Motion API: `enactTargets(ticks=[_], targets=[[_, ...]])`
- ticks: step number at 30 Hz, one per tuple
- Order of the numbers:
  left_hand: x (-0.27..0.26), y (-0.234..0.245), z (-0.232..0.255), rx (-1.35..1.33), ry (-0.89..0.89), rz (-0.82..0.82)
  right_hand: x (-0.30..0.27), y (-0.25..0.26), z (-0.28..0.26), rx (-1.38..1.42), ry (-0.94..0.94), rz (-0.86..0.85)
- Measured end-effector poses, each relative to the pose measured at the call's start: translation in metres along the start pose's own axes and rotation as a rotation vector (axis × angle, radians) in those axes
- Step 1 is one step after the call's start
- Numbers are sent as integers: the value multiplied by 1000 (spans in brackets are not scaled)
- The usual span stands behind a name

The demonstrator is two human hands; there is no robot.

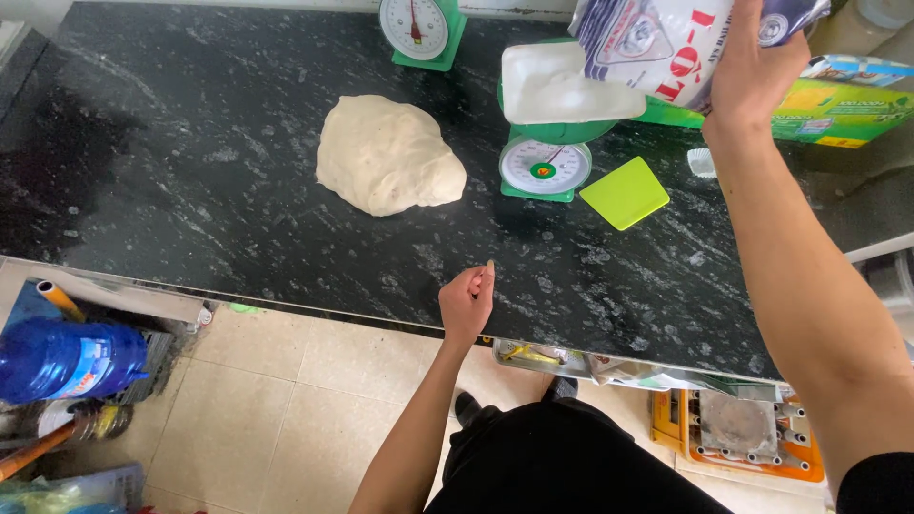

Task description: Weighing dry ingredients using a kitchen scale for baking.

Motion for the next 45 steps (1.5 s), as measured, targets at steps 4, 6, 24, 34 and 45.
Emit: enactTargets(ticks=[4,6,24,34,45], targets=[[0,0,-3,-11,20,1,1,2,4,26,-16,26],[0,-1,-3,6,-6,10,0,3,3,15,0,27],[-1,0,5,-8,7,-49,-8,4,1,81,-146,108],[1,-1,4,-27,23,-83,-7,14,9,35,-150,173],[0,1,0,-47,0,-84,-19,15,15,129,-193,183]])
Point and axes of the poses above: each hand's wrist, its own x-axis towards the middle knuckle, its own y-axis out of the back of the hand, z = x × y, the point moved 8 cm from there along x, towards the middle knuckle, and after that the axes turned 2 degrees about -x, right-handed, at the moved point
